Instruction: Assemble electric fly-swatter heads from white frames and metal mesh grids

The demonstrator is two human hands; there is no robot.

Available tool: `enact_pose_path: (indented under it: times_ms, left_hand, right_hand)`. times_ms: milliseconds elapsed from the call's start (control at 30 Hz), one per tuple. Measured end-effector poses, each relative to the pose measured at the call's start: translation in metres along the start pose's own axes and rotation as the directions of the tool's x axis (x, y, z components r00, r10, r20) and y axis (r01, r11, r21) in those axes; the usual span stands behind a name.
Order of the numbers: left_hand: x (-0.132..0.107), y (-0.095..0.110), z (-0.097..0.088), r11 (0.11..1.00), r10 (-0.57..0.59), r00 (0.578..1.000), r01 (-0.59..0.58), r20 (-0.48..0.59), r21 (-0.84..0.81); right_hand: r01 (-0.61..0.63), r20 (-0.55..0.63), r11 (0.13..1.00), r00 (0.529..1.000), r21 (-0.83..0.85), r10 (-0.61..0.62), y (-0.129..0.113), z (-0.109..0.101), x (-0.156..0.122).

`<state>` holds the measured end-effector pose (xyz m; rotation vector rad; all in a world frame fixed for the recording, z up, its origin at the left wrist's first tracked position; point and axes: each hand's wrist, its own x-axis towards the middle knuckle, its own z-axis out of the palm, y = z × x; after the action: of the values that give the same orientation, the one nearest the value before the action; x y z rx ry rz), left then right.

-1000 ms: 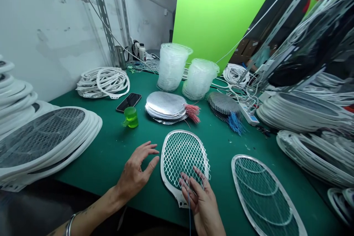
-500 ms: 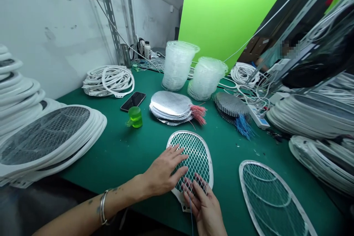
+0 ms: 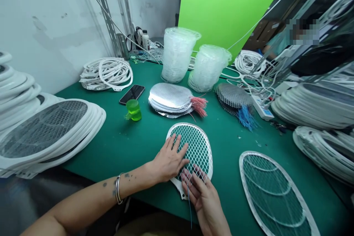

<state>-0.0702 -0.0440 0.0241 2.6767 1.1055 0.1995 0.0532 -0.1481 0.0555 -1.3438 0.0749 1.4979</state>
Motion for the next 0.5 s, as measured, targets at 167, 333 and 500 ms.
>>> enact_pose_path:
  times_ms: [167, 333, 500]
  left_hand:
    - [0.001, 0.0, -0.005, 0.997, 0.022, 1.0, -0.023, 0.02, 0.075]
    - [-0.001, -0.002, 0.001, 0.997, 0.035, 0.999, -0.035, 0.003, 0.062]
    - [-0.002, -0.001, 0.001, 0.998, 0.026, 1.0, -0.026, -0.002, 0.051]
  right_hand:
    - [-0.049, 0.101, 0.997, 0.993, -0.064, 0.055, -0.014, -0.027, -0.031]
    - [0.069, 0.09, 0.811, 0.996, -0.581, -0.02, -0.04, -0.056, -0.04]
    - [0.682, 0.635, 0.005, 0.683, -0.731, -0.36, -0.058, -0.034, 0.006]
